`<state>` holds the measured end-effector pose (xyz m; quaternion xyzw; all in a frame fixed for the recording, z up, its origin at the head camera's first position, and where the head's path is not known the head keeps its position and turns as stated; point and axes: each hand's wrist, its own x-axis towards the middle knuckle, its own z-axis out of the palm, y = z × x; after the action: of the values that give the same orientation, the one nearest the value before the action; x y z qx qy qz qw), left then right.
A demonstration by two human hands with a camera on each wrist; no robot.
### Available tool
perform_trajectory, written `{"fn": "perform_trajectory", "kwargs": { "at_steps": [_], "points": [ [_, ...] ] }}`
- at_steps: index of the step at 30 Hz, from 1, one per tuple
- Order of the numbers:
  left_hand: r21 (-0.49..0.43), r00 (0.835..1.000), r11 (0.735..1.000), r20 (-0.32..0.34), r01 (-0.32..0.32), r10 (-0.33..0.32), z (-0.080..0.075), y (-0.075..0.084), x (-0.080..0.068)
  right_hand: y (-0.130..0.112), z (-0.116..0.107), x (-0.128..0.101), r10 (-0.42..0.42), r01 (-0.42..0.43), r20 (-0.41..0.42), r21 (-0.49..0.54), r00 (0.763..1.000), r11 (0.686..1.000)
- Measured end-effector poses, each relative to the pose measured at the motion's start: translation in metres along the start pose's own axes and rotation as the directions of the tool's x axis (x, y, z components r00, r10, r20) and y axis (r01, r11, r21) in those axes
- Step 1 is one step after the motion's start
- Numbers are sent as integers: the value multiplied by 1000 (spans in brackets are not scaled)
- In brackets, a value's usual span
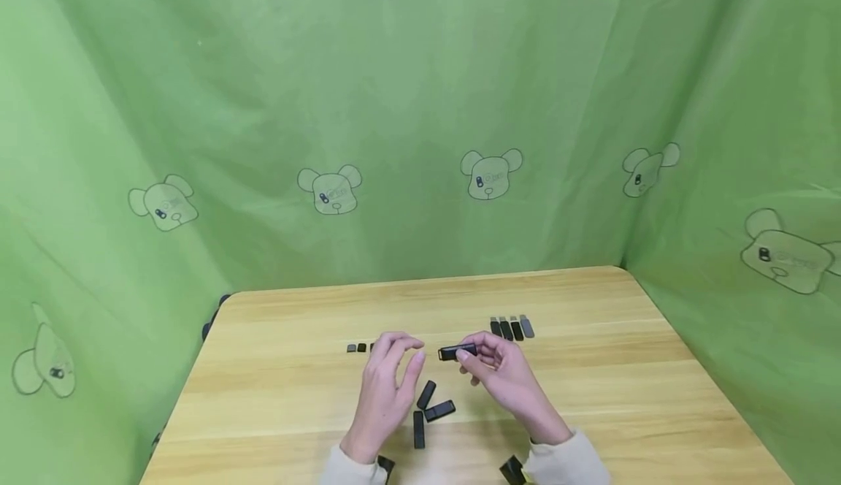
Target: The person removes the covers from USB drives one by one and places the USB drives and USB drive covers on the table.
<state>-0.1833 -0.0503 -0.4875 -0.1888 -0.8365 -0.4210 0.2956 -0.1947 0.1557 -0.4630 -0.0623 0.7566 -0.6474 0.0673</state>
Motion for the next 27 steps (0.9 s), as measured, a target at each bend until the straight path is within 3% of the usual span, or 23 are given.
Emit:
{"fn": "perform_trajectory", "kwargs": {
  "at_steps": [6, 16, 27],
  "points": [
    [-20, 998, 999, 38, -49, 50, 1, 11, 4, -7, 2, -5, -17, 17, 20, -7, 1000, 1000],
    [-13, 993, 997, 83, -79, 80, 3, 21, 4, -11, 7, -10, -48, 49, 68, -15, 997, 999],
    [-14, 994, 996, 65, -91, 92, 0, 27, 0, -14, 9, -18, -56, 58, 84, -21, 995, 998]
  ]
}}
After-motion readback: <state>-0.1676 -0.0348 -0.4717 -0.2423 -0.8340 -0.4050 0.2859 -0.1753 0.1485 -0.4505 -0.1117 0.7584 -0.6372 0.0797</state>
